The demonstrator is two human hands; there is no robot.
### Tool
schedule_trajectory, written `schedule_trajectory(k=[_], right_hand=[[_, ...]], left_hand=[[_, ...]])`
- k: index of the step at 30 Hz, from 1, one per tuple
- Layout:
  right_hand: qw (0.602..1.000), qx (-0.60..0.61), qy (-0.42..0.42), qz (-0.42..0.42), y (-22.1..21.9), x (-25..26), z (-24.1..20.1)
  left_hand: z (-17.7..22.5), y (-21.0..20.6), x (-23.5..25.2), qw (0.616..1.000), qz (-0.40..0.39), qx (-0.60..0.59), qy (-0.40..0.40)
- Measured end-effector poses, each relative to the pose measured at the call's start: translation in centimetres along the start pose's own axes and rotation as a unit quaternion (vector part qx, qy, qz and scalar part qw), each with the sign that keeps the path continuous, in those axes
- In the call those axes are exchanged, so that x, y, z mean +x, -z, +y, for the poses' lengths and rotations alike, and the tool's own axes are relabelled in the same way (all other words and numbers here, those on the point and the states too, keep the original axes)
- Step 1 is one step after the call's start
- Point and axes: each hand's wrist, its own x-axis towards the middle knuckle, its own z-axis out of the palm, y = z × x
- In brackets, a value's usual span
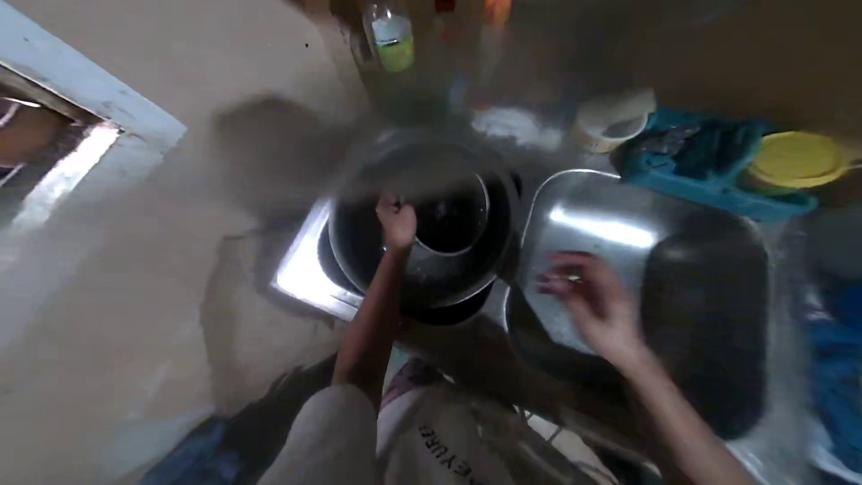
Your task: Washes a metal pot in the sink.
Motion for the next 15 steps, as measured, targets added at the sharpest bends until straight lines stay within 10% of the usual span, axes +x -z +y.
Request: schedule_trajectory(k=[3, 5, 10, 15], right_hand=[[0.962, -0.087, -0.039, -0.256, -8.4, 10.0, 3.2], [0.936, -0.178, -0.104, -0.286, -12.7, 15.1, 7.1], [0.918, -0.208, -0.331, -0.06, -20.4, 19.5, 9.6], [0.99, 0.01, -0.137, 0.03, -24.9, 18.5, 9.9]], left_hand=[[0.3, 0.9, 1.1, 0.995, -0.08, 0.04, -0.043], [0.4, 1.3, 2.1, 0.99, -0.124, 0.056, -0.049], [1.3, 1.7, 3.2, 0.978, -0.189, 0.071, -0.06], [1.3, 2.4, 3.0, 0.967, -0.229, 0.103, -0.042]])
